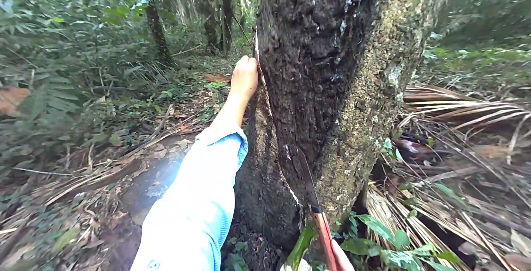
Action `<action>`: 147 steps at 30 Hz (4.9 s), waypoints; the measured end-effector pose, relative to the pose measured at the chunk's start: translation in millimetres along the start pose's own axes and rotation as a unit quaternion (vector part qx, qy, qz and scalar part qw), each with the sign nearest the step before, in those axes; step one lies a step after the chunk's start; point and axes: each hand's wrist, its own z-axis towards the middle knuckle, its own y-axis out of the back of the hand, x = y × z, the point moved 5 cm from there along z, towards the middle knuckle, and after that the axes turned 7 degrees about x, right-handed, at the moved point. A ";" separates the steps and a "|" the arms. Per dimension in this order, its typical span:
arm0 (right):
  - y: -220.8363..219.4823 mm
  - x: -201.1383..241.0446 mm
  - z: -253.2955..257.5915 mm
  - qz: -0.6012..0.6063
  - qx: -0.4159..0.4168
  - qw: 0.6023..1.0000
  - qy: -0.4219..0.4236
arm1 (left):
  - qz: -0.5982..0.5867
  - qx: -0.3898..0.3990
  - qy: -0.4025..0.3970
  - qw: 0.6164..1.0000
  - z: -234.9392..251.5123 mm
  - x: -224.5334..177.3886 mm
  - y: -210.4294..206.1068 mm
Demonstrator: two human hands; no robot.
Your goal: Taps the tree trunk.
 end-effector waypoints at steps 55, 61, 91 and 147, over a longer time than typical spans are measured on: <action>-18.8 -0.4 72.0 -0.090 -0.110 0.988 0.064 | -0.160 -0.098 -0.127 0.974 -86.1 -9.3 -45.7; -29.4 1.9 55.9 -0.131 -0.050 0.990 -0.009 | -0.269 -0.026 -0.185 0.945 -215.1 -67.0 -45.5; -62.1 34.9 72.3 -0.179 -0.110 0.978 0.010 | -0.272 -0.132 -0.392 0.869 -269.4 -107.4 -58.7; -67.4 -65.1 75.1 -0.162 -0.115 0.979 0.044 | -0.274 -0.234 -0.111 0.926 -199.2 -32.7 -62.3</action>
